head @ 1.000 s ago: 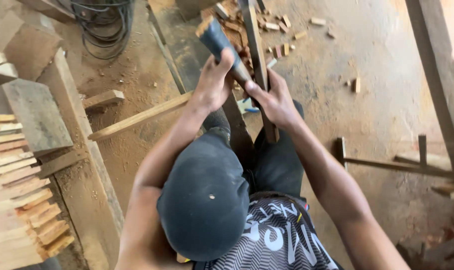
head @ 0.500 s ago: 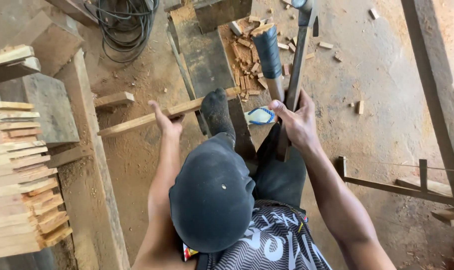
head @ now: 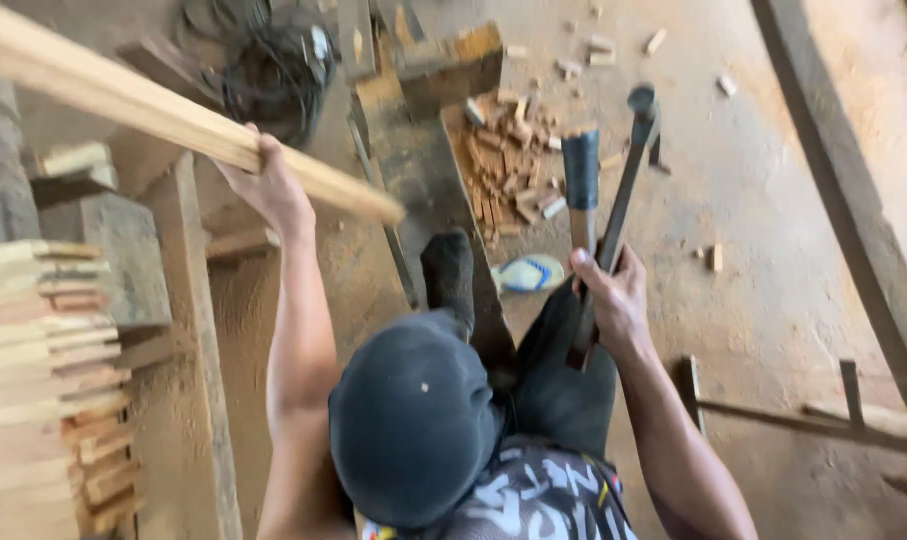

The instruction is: Using a hammer to strike and assemble wooden furniture components

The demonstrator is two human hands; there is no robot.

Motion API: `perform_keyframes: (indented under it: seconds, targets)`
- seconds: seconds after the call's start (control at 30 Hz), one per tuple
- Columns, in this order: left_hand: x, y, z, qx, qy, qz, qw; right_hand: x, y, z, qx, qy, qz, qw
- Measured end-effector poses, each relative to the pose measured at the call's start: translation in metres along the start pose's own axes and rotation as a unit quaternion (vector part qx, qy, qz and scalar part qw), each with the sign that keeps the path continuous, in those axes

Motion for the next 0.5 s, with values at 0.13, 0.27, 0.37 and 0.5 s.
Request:
perform_keyframes:
  seconds: [0.13, 0.27, 0.37, 0.5]
  targets:
    - [-0.021, 0.095, -0.029, -0.129, -0.153, 0.021, 0.98, 0.006, -0.006, -0.01, -0.018, 0.02, -0.016, 0.999]
    - [-0.035, 0.105, -0.064, -0.129, -0.327, 0.178, 0.919, 0.006, -0.003, -0.008, -0.048, 0.003, -0.037, 0.998]
    - [-0.019, 0.055, -0.088, -0.023, -0.437, 0.232, 0.868, 0.01, 0.001, -0.011, -0.02, 0.012, -0.012, 1.0]
    - [0.016, -0.036, -0.121, -0.098, -0.555, 0.375, 0.736, 0.009, 0.002, -0.012, -0.041, 0.022, -0.014, 0.999]
Point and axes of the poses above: each hand's wrist, its own z-axis towards the middle knuckle, its own x-axis out of the back of the hand, y = z × x, the point moved 5 cm from there along z, towards the middle knuckle, and after that the axes turned 7 degrees about -x, right-handed, at the moved point
